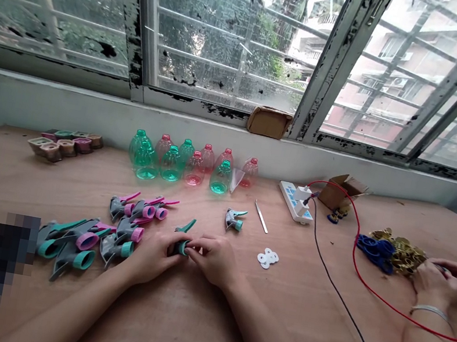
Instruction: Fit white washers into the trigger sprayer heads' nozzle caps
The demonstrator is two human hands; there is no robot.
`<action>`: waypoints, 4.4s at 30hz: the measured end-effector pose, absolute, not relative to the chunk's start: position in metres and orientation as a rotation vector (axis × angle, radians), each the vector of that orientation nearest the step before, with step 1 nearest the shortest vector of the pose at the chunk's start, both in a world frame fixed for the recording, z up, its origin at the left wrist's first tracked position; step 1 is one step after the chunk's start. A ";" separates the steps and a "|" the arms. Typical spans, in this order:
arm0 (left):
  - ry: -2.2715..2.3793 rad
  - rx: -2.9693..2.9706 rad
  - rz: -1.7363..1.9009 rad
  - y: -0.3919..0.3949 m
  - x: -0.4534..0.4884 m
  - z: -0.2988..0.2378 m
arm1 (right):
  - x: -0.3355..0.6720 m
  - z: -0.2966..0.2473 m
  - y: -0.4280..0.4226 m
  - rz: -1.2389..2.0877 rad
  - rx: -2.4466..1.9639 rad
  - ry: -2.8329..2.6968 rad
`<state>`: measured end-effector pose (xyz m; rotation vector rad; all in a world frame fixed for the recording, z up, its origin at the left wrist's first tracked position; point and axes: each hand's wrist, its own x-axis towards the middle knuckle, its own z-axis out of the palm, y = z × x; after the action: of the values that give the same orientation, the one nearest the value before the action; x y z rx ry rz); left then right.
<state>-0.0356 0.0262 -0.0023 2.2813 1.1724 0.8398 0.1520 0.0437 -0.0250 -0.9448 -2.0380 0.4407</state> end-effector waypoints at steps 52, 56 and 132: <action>1.133 2.170 0.895 0.030 -0.040 -0.013 | 0.152 -0.028 0.043 0.484 -0.870 -2.163; 1.115 2.139 0.928 0.029 -0.039 -0.014 | 0.157 -0.025 0.047 0.371 -0.984 -2.138; 1.211 2.298 0.766 0.016 -0.024 -0.003 | 0.172 -0.029 0.049 0.578 -0.873 -1.953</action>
<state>-0.0238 0.0155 -0.0032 2.2979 1.2110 0.7659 0.1718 0.0493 -0.0290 -0.8734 -1.9528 0.5776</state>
